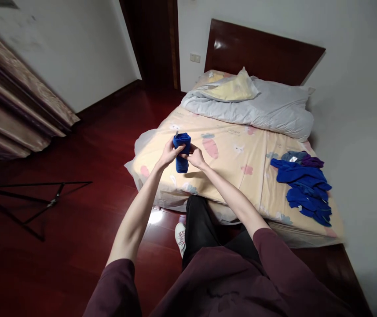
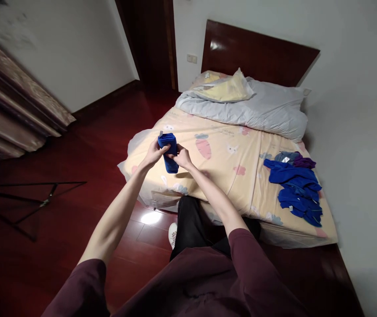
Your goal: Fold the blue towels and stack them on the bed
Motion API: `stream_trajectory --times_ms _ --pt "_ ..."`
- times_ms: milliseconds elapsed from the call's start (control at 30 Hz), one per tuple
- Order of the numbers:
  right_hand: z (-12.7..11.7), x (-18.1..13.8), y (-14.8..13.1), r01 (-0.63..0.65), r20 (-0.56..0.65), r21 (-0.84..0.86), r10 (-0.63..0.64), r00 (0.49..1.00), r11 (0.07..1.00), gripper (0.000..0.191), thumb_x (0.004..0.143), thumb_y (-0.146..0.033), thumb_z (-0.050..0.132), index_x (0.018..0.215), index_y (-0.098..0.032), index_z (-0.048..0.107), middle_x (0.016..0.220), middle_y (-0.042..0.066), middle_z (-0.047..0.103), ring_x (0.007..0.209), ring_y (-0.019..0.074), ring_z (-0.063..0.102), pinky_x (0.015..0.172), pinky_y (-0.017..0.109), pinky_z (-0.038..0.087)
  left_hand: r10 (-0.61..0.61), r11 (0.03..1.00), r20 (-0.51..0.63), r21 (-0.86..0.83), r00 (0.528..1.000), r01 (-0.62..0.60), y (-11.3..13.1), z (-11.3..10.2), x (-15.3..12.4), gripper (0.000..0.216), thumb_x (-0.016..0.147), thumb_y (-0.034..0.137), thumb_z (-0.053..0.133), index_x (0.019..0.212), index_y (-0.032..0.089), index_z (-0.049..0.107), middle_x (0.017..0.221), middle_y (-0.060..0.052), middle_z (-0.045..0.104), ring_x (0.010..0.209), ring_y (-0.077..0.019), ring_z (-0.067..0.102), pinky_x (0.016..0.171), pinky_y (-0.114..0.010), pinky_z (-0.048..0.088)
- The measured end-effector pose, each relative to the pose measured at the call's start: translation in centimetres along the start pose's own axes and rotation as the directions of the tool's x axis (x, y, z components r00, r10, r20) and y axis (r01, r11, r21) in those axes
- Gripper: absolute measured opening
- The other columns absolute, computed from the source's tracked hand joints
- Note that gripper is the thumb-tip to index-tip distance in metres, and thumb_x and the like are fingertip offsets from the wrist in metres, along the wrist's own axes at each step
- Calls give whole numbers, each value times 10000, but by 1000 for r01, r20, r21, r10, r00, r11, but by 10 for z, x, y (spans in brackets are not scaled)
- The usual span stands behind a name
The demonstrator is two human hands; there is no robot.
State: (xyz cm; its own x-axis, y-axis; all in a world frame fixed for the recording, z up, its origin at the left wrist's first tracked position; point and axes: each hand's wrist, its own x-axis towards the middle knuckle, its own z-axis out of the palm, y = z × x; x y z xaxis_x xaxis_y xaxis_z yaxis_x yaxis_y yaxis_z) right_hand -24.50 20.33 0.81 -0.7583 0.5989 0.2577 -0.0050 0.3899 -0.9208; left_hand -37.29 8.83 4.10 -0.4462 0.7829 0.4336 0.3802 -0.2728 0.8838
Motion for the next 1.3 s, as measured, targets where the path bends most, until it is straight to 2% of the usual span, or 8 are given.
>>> stream_trajectory --times_ms 133,233,333,467,600,833,1133,1300 --pt "6 26 -3 -13 5 25 13 1000 1000 380 741 -355 866 1030 -185 688 1050 71 772 938 218 724 896 371 602 -44 999 -29 -3 999 44 -51 -29 -16 830 735 465 869 1442 223 508 1440 -150 602 1333 -307 591 1107 -505 496" --pt "12 33 1 -37 -7 109 38 999 993 414 725 -437 868 996 -185 682 1034 86 771 930 226 727 877 373 607 -210 969 6 135 978 208 -95 -37 -34 885 630 393 922 1410 209 548 1420 -182 623 1316 -357 595 1053 -548 524" --pt "22 37 7 -75 -4 209 77 997 975 469 682 -510 879 961 -193 674 1022 90 775 924 233 731 863 376 611 -350 917 3 205 937 342 -130 -29 -46 778 619 301 879 1329 153 599 1252 -181 701 1174 -351 667 963 -522 576" --pt "34 42 11 -95 -43 290 112 993 952 493 647 -566 880 901 -205 661 974 81 775 926 238 728 853 368 612 -391 888 -44 247 920 389 -158 -11 -50 486 675 204 731 1151 133 664 1079 -128 741 979 -282 707 927 -476 596" --pt "35 50 12 -47 -50 321 66 997 946 503 663 -573 866 951 -207 676 1024 72 768 995 240 720 897 358 601 -407 867 -83 279 910 414 -172 -3 -54 428 687 188 680 1114 156 675 1027 -105 745 925 -260 702 894 -448 608" --pt "34 53 25 -54 -52 315 74 996 948 496 687 -515 855 1025 -201 672 1080 74 763 1026 239 725 934 367 600 -448 829 -75 340 891 445 -186 0 -64 506 688 198 717 1190 172 657 1109 -128 757 1023 -316 713 944 -478 588" --pt "34 54 31 -74 -37 244 86 996 967 518 657 -353 895 1091 -202 656 1128 83 759 1076 249 721 944 391 610 -522 798 -89 299 848 523 -194 0 -73 366 722 153 703 1082 181 639 1101 -129 768 1008 -289 731 960 -452 582" --pt "35 55 35 -77 -16 237 83 996 968 553 633 -325 893 1110 -202 643 1139 88 753 1083 254 715 942 402 610 -521 804 -91 283 849 523 -194 1 -74 316 741 151 698 1046 184 623 1103 -127 769 1005 -277 735 950 -433 588"
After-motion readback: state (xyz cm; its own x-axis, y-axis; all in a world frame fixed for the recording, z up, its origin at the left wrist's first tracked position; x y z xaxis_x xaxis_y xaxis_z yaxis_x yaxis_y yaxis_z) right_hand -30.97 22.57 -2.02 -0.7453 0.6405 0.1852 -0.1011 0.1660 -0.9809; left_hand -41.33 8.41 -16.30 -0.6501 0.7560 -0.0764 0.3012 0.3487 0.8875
